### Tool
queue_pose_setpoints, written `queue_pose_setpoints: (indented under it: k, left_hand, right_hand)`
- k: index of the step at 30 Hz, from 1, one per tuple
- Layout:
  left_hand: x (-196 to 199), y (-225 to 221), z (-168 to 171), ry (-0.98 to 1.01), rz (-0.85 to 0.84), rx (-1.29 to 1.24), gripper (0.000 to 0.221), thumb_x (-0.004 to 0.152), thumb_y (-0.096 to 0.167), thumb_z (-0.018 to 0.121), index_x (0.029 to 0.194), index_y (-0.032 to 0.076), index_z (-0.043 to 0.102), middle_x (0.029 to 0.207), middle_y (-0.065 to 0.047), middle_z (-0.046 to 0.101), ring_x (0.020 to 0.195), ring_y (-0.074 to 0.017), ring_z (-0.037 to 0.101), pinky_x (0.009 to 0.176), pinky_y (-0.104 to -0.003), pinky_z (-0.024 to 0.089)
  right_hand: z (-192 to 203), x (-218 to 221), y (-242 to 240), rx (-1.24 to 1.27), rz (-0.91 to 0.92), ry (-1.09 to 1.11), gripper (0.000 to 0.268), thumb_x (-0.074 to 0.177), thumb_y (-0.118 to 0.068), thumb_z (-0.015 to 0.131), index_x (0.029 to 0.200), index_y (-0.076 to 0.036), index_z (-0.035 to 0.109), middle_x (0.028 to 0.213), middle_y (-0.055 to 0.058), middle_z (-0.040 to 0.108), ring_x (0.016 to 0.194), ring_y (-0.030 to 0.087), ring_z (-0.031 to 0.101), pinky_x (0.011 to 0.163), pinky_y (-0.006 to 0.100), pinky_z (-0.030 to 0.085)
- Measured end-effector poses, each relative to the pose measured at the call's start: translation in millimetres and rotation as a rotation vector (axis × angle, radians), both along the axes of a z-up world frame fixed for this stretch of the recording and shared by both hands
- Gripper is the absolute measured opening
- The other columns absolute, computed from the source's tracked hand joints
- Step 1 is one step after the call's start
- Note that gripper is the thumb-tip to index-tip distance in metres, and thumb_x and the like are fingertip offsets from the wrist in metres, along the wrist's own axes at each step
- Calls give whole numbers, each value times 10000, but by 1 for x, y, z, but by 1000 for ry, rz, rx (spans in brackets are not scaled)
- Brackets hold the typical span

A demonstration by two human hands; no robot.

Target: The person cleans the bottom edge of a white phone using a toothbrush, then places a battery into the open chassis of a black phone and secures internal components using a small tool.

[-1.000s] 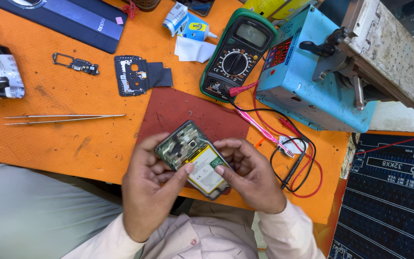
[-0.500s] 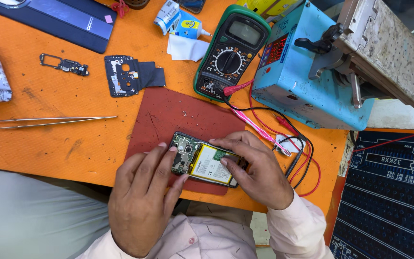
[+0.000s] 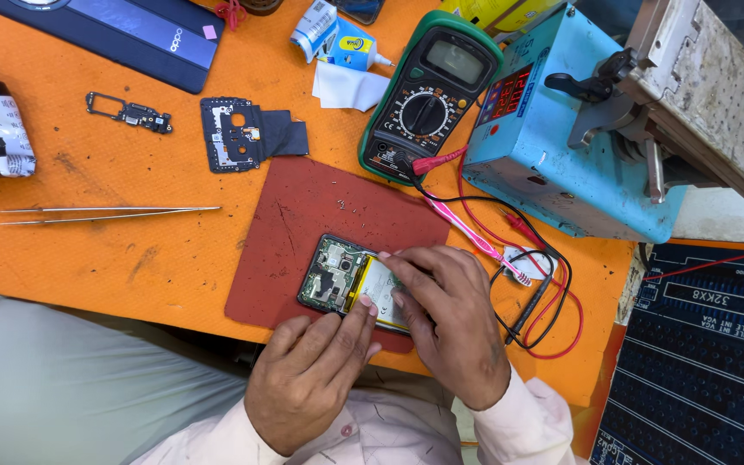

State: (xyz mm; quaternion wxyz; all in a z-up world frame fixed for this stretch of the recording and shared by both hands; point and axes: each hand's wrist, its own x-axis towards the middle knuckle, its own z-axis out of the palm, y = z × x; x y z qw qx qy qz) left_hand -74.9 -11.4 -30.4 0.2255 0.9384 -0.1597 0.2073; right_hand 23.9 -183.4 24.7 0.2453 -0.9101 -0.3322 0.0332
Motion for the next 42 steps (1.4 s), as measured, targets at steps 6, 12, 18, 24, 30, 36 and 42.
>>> queue_pose_setpoints:
  k: [6, 12, 18, 24, 30, 36, 42]
  left_hand:
    - [4, 15, 4, -8, -49, -92, 298, 950, 243, 713, 1150, 24, 733, 1219, -56, 682, 1047, -185, 622, 876, -370, 480]
    - [7, 30, 9, 40, 233, -211, 283, 864, 79, 761, 1141, 26, 738, 1010, -63, 640, 897, -258, 601, 794, -392, 503]
    - [10, 32, 5, 103, 206, -199, 300, 850, 86, 753, 1139, 8, 736, 989, -89, 624, 855, -249, 595, 769, -387, 498]
    - [11, 34, 5, 113, 180, -154, 319, 842, 107, 750, 1141, -5, 745, 1008, -86, 638, 832, -248, 593, 730, -387, 480]
    - [18, 51, 15, 239, 174, -386, 269, 841, 86, 764, 1108, 51, 757, 958, -78, 667, 841, -252, 639, 748, -378, 526]
    - [27, 85, 40, 187, 357, -344, 242, 897, 79, 766, 1138, 55, 750, 1036, -105, 692, 924, -277, 675, 808, -379, 548]
    - [67, 128, 48, 178, 318, -151, 427, 855, 94, 809, 1251, 0, 681, 1198, -160, 686, 1092, -360, 634, 944, -435, 512]
  right_hand:
    - [-3, -1, 1, -47, 100, 67, 562, 819, 30, 670, 1366, -95, 640, 1261, 124, 621, 1121, 333, 597, 970, 415, 489]
    - [-4, 4, 13, -146, 189, 14, 633, 783, -30, 709, 1388, -190, 619, 1190, 119, 572, 1007, 318, 575, 892, 430, 473]
    - [-2, 8, 19, -190, 213, 18, 616, 781, -36, 706, 1373, -187, 628, 1174, 107, 568, 953, 283, 566, 845, 418, 471]
    - [1, 8, 22, -260, 237, -31, 570, 795, -80, 696, 1352, -184, 631, 1118, 80, 575, 933, 252, 572, 815, 405, 469]
    - [0, 12, 22, -261, 279, -86, 565, 782, -70, 694, 1337, -168, 643, 1063, 57, 587, 899, 235, 582, 791, 386, 476]
    - [-5, 8, 21, -226, 263, -127, 539, 787, -91, 707, 1318, -174, 673, 991, 45, 577, 858, 224, 575, 750, 376, 462]
    - [-16, 5, 18, -164, 233, -154, 497, 825, -81, 704, 1312, -179, 689, 927, 36, 568, 837, 223, 563, 744, 383, 454]
